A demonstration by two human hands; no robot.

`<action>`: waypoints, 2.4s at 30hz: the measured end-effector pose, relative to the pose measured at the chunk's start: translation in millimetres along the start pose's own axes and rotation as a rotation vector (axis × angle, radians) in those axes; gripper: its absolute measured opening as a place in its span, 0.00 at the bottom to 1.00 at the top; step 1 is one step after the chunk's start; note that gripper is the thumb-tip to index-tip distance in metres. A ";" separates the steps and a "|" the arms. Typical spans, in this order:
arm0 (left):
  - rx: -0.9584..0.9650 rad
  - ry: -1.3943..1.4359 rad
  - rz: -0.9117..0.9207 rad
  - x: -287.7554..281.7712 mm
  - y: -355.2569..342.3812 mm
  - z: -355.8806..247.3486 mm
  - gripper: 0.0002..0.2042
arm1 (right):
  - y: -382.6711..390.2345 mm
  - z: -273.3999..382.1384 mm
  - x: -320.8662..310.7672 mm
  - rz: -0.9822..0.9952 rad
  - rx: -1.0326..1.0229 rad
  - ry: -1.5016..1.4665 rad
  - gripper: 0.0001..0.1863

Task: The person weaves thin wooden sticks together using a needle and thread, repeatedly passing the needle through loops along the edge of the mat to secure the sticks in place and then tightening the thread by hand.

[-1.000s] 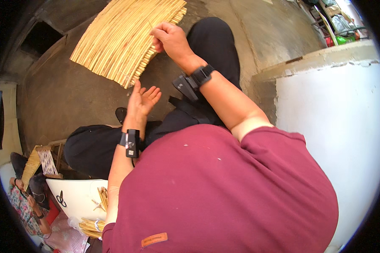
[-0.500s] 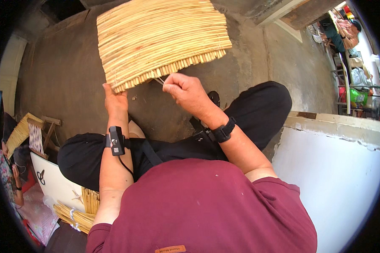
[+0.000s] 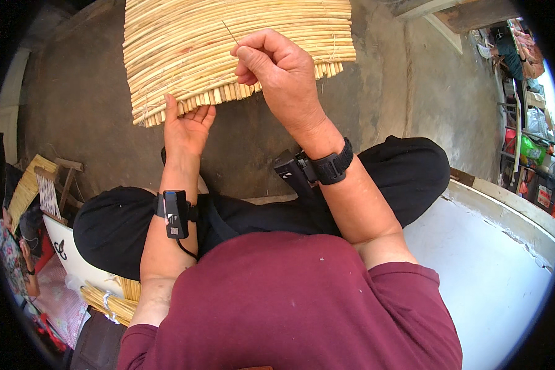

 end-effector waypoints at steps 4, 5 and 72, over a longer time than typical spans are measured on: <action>0.043 -0.092 -0.067 -3.8 -6.1 -4.2 0.25 | -0.9 3.6 -0.7 0.016 -0.019 -0.063 0.05; 0.086 -0.144 -0.051 -5.4 -7.5 -6.8 0.24 | -0.9 3.7 -0.5 0.009 -0.019 -0.094 0.05; 0.009 -0.067 0.025 -7.7 -6.9 -15.2 0.17 | -54.8 -22.3 87.9 0.804 -0.379 1.535 0.07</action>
Point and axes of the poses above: each hand's wrist, its own y-axis away from the middle knuckle, its own x-axis out of the palm, z = x × y, the point moved 3 cm from there along -y, towards the middle knuckle, and after that the axes turned 3 degrees about y, right-handed, at the moved point
